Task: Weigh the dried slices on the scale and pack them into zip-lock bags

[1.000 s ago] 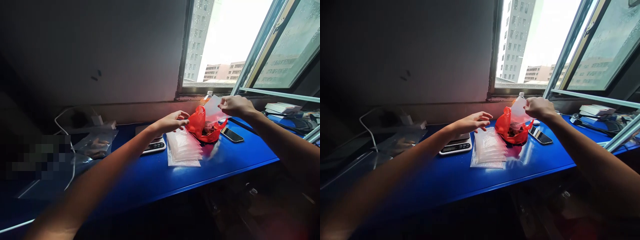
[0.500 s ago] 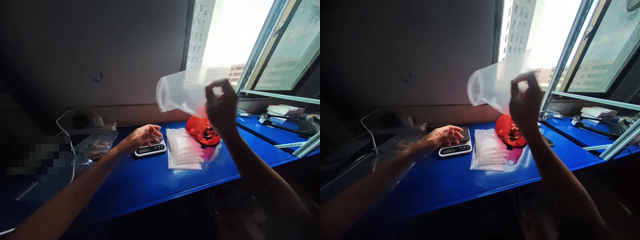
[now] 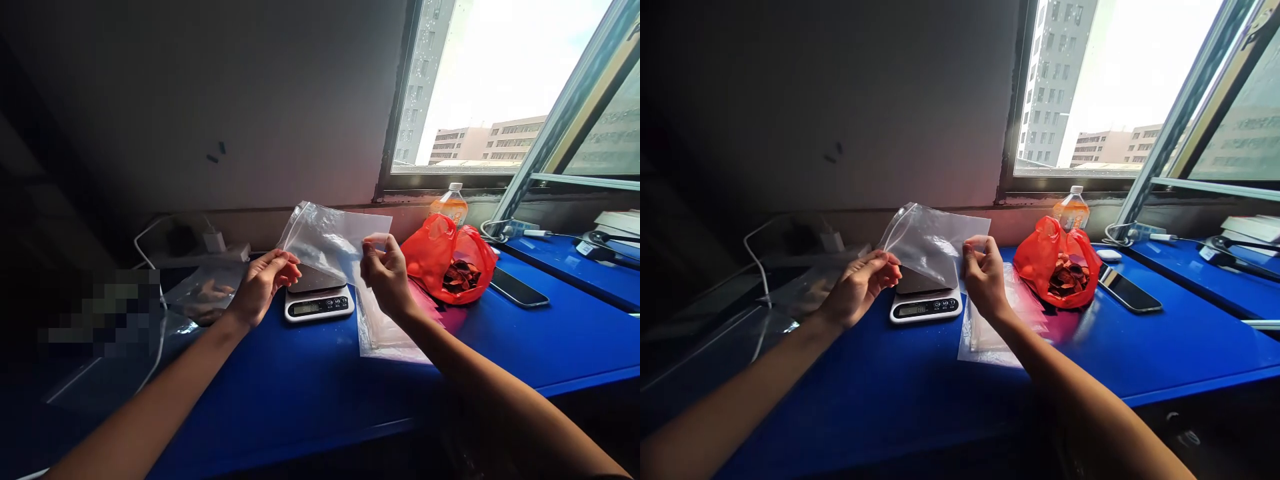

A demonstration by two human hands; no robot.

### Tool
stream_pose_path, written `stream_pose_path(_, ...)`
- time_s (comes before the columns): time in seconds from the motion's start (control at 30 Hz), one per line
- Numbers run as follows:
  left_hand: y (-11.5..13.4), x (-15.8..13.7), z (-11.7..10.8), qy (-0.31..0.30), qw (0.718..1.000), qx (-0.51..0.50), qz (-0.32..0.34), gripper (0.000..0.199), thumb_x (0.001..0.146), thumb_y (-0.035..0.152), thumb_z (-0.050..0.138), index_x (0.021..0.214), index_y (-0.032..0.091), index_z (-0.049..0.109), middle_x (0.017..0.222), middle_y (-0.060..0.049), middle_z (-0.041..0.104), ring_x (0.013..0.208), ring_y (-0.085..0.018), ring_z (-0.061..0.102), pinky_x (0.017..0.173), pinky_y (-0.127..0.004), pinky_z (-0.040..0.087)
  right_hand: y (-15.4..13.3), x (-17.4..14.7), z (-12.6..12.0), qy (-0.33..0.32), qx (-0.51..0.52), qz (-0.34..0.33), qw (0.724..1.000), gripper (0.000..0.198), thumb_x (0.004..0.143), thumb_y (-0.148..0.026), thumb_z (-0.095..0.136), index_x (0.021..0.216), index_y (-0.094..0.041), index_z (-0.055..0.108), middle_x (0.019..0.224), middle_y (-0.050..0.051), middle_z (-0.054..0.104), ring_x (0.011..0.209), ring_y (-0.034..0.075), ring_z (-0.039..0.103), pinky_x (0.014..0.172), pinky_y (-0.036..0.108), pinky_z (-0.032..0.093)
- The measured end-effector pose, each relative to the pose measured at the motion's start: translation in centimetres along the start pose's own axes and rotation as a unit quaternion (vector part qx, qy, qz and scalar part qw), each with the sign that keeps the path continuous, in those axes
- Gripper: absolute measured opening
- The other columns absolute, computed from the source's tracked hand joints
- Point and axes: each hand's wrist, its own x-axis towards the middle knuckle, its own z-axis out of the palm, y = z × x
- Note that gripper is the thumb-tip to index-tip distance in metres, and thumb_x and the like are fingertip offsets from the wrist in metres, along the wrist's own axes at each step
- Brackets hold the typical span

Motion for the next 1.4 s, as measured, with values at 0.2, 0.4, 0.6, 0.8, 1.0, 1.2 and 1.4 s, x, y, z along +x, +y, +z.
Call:
stream_pose_path(0.2,-0.2,0.1,-0.9,0.062,0.998,-0.017,0.011,0.019,0.085,0.037,0.059,0.077,0.021,0.064,0.064,0.003,0.063,0.066,-0.013,0.054,0.066,-0.026,0.043,-0.5,-0.8,0.1,-0.122,0.092,0.051,0.987,0.023,0.071,-0.034,0.066,0.083,-0.023,0.049,0.050,-0.007,0.054,0.044,0.011,0.047,0.047,0.023,0.035)
stream_pose_path(0.4,-0.4,0.0,-1.0,0.092,0.995,-0.010,0.046,0.014,0.082,0.031,0.061,0.073,0.020,0.063,0.064,0.003,0.060,0.066,-0.012,0.051,0.065,-0.025,0.041,-0.7,-0.8,-0.4,-0.192,0.081,0.064,0.976,0.020,0.070,-0.036,0.067,0.068,-0.021,0.054,0.054,-0.003,0.057,0.050,0.013,0.052,0.053,0.027,0.039)
stream_pose_path(0.6,-0.1,-0.1,-1.2,0.114,0.990,-0.003,0.077,0.015,0.073,0.025,0.061,0.060,0.019,0.056,0.064,0.003,0.057,0.064,-0.011,0.047,0.065,-0.025,0.041,-1.6,0.0,-1.7,-0.263,0.130,0.126,0.948,0.064,0.078,-0.079,0.038,0.083,-0.020,0.062,0.072,0.007,0.061,0.067,0.022,0.059,0.066,0.038,0.049)
stream_pose_path(0.8,0.0,-0.1,-1.7,0.100,0.993,0.010,0.056,0.013,0.071,0.029,0.066,0.065,0.020,0.059,0.065,0.003,0.058,0.066,-0.012,0.049,0.063,-0.025,0.041,-2.1,0.6,-2.5,-0.230,0.173,0.167,0.943,0.072,0.077,-0.085,0.028,0.086,-0.021,0.060,0.074,0.007,0.060,0.068,0.022,0.058,0.067,0.037,0.048)
stream_pose_path(1.0,-0.2,-0.1,-1.4,0.063,0.995,0.066,0.034,0.014,0.069,0.031,0.069,0.067,0.018,0.063,0.065,0.002,0.059,0.064,-0.011,0.049,0.065,-0.025,0.041,-1.8,1.1,-2.7,-0.245,0.112,0.145,0.952,0.046,0.080,-0.067,0.049,0.086,-0.022,0.059,0.074,0.005,0.059,0.069,0.019,0.056,0.065,0.033,0.046)
stream_pose_path(1.2,-0.4,-0.7,-0.4,-0.020,0.980,0.195,0.027,0.022,0.066,0.037,0.071,0.064,0.016,0.064,0.060,0.002,0.059,0.059,-0.011,0.049,0.058,-0.024,0.039,-0.5,1.1,-2.7,-0.182,0.010,0.107,0.977,0.041,0.075,-0.042,0.069,0.108,-0.024,0.052,0.075,-0.003,0.056,0.070,0.013,0.054,0.067,0.028,0.042)
stream_pose_path(1.4,-1.0,-1.3,0.6,-0.054,0.949,0.307,0.034,0.025,0.071,0.041,0.063,0.073,0.017,0.067,0.064,-0.001,0.064,0.055,-0.012,0.052,0.052,-0.022,0.039,0.2,0.0,-2.0,-0.239,-0.270,-0.027,0.932,0.031,0.078,-0.020,0.060,0.109,-0.023,0.053,0.081,0.000,0.061,0.073,0.015,0.057,0.070,0.032,0.043)
